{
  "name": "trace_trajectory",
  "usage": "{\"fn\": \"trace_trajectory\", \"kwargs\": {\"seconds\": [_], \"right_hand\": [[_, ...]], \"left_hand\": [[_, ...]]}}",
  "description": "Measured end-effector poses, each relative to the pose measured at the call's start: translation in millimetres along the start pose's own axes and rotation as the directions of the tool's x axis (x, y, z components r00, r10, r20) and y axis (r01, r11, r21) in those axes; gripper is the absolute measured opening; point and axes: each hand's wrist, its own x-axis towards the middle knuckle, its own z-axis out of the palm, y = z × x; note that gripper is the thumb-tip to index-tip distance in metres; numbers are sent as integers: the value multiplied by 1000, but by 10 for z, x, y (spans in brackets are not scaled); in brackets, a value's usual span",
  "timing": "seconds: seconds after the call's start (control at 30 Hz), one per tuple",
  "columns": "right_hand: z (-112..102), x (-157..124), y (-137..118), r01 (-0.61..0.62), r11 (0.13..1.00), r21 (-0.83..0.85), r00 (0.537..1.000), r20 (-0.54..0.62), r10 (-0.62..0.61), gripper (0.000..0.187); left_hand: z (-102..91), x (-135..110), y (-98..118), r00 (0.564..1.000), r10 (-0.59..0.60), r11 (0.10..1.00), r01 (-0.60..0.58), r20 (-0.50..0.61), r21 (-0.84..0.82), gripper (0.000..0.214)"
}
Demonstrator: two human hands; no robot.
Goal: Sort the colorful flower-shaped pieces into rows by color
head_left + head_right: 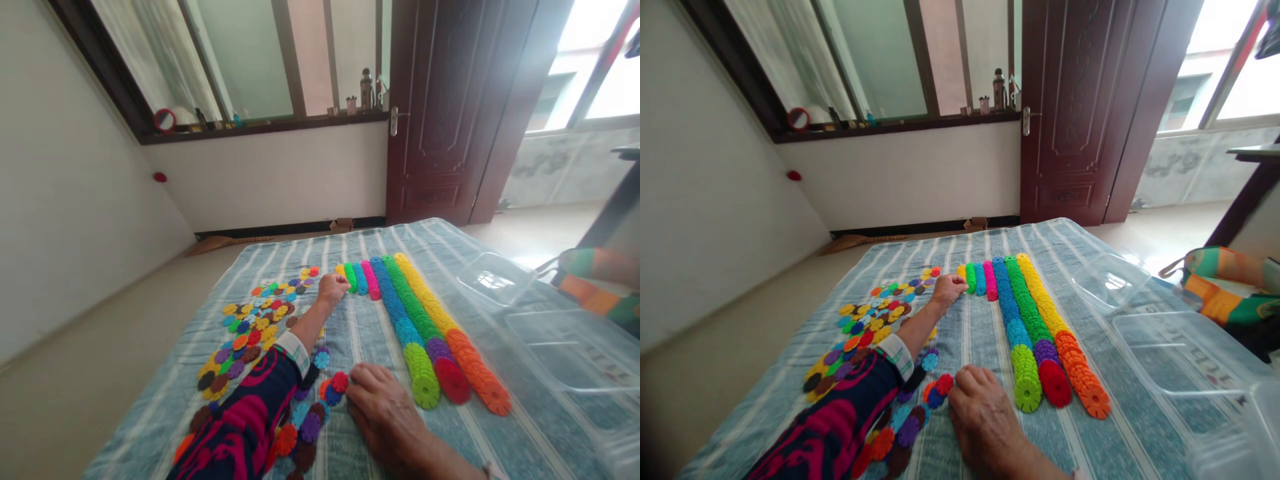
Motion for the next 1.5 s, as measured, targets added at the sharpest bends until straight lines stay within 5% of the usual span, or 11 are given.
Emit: {"fn": "trace_trajectory", "kwargs": {"seconds": [0.33, 0.63, 1.2, 1.5], "right_hand": [[-15, -1, -5, 1, 1000, 16, 1000, -9, -1, 13], [-10, -2, -2, 5, 1000, -14, 1000, -24, -5, 13], [-20, -3, -16, -7, 1000, -12, 1000, 2, 7, 13], [-21, -7, -12, 8, 1000, 1, 1000, -16, -8, 15]], "left_hand": [[-76, -116, 53, 992, 120, 963, -123, 29, 240, 11], [-22, -221, 133, 992, 114, 907, -125, 52, 403, 10], [-59, -219, 103, 992, 117, 893, -125, 44, 433, 11], [-26, -206, 115, 984, 132, 882, -170, 116, 440, 40]]}}
